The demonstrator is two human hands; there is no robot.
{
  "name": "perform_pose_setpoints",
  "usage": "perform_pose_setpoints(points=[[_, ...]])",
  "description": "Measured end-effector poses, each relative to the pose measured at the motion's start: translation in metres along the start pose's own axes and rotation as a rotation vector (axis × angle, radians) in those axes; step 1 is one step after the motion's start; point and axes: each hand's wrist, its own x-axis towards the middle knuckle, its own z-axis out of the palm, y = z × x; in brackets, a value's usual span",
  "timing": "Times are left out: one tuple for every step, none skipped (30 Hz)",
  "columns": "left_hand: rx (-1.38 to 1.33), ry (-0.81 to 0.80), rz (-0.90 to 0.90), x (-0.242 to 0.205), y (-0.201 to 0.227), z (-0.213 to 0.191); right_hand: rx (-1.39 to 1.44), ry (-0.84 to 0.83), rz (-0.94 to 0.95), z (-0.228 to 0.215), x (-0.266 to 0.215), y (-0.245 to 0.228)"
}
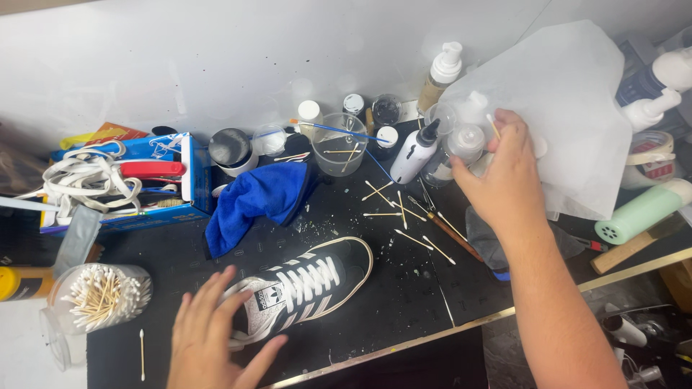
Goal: The person cleans the white rubber sole of a black sneaker using a cotton swab dipped in a liquid solution. They systematically scrub the textured tread pattern of the sole, repeatedly dipping the swab into a small container of liquid to maintain saturation. The person handles the shoe and the cleaning tools with both hands, focusing on the bottom surface of the footwear.
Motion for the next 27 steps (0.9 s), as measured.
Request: perform_pose_setpoints(points=[[0.028, -0.014, -0.003, 0.006, 0.007, -0.001, -0.017, -0.047, 0.052, 0.004, 0.002, 0.000], [0.041, -0.045, -0.034, 0.013, 0.010, -0.002, -0.033, -0.089, 0.103, 0.008, 0.005, 0.001], [0.052, -0.077, -0.064, 0.018, 0.012, -0.003, -0.053, -0.132, 0.155, 0.012, 0.007, 0.003], [0.064, -0.109, -0.094, 0.022, 0.013, -0.004, -0.072, -0.174, 0.207, 0.015, 0.008, 0.005], [0.037, -0.121, -0.082, 0.024, 0.012, -0.006, -0.061, -0.165, 0.205, 0.017, 0.007, 0.007], [0.009, -0.132, -0.069, 0.026, 0.007, -0.008, -0.051, -0.156, 0.202, 0.018, 0.005, 0.009], [-0.019, -0.143, -0.055, 0.028, 0.003, -0.010, -0.041, -0.145, 0.200, 0.020, 0.003, 0.011], [-0.036, -0.170, -0.028, 0.028, 0.000, -0.013, -0.060, -0.115, 0.175, 0.022, 0.000, 0.012], [-0.054, -0.197, 0.002, 0.029, -0.004, -0.015, -0.080, -0.083, 0.151, 0.024, -0.003, 0.012], [-0.071, -0.224, 0.032, 0.031, -0.007, -0.017, -0.100, -0.051, 0.127, 0.026, -0.006, 0.013], [-0.080, -0.239, 0.040, 0.032, -0.008, -0.017, -0.084, -0.020, 0.126, 0.026, -0.009, 0.013], [-0.088, -0.255, 0.049, 0.033, -0.009, -0.017, -0.068, 0.010, 0.125, 0.026, -0.012, 0.014], [-0.097, -0.271, 0.057, 0.034, -0.009, -0.017, -0.053, 0.040, 0.124, 0.025, -0.015, 0.013], [-0.112, -0.259, 0.086, 0.035, -0.011, -0.017, 0.010, 0.087, 0.131, 0.021, -0.021, 0.011], [-0.125, -0.247, 0.111, 0.036, -0.011, -0.018, 0.076, 0.131, 0.135, 0.013, -0.028, 0.009], [-0.138, -0.234, 0.136, 0.036, -0.011, -0.020, 0.142, 0.175, 0.140, 0.006, -0.035, 0.005], [-0.152, -0.215, 0.148, 0.037, -0.011, -0.023, 0.154, 0.221, 0.092, -0.001, -0.041, 0.000], [-0.165, -0.196, 0.160, 0.039, -0.009, -0.027, 0.167, 0.266, 0.042, -0.009, -0.046, -0.006], [-0.178, -0.177, 0.172, 0.042, -0.007, -0.032, 0.223, 0.279, 0.016, -0.014, -0.049, -0.012], [-0.185, -0.164, 0.143, 0.047, -0.003, -0.038, 0.278, 0.291, -0.012, -0.020, -0.052, -0.018], [-0.191, -0.151, 0.116, 0.053, 0.002, -0.042, 0.375, 0.271, -0.016, -0.022, -0.055, -0.026], [-0.198, -0.137, 0.089, 0.060, 0.007, -0.047, 0.473, 0.251, -0.020, -0.021, -0.058, -0.034], [-0.217, -0.090, 0.070, 0.067, 0.013, -0.052, 0.494, 0.209, -0.086, -0.016, -0.060, -0.043], [-0.236, -0.043, 0.052, 0.073, 0.019, -0.056, 0.514, 0.166, -0.151, -0.010, -0.061, -0.051], [-0.255, 0.005, 0.032, 0.080, 0.023, -0.058, 0.507, 0.109, -0.182, -0.001, -0.062, -0.059], [-0.237, 0.022, 0.013, 0.088, 0.025, -0.057, 0.501, 0.052, -0.215, 0.010, -0.062, -0.066], [-0.218, 0.038, -0.003, 0.098, 0.026, -0.056, 0.561, 0.003, -0.219, 0.023, -0.061, -0.073]])
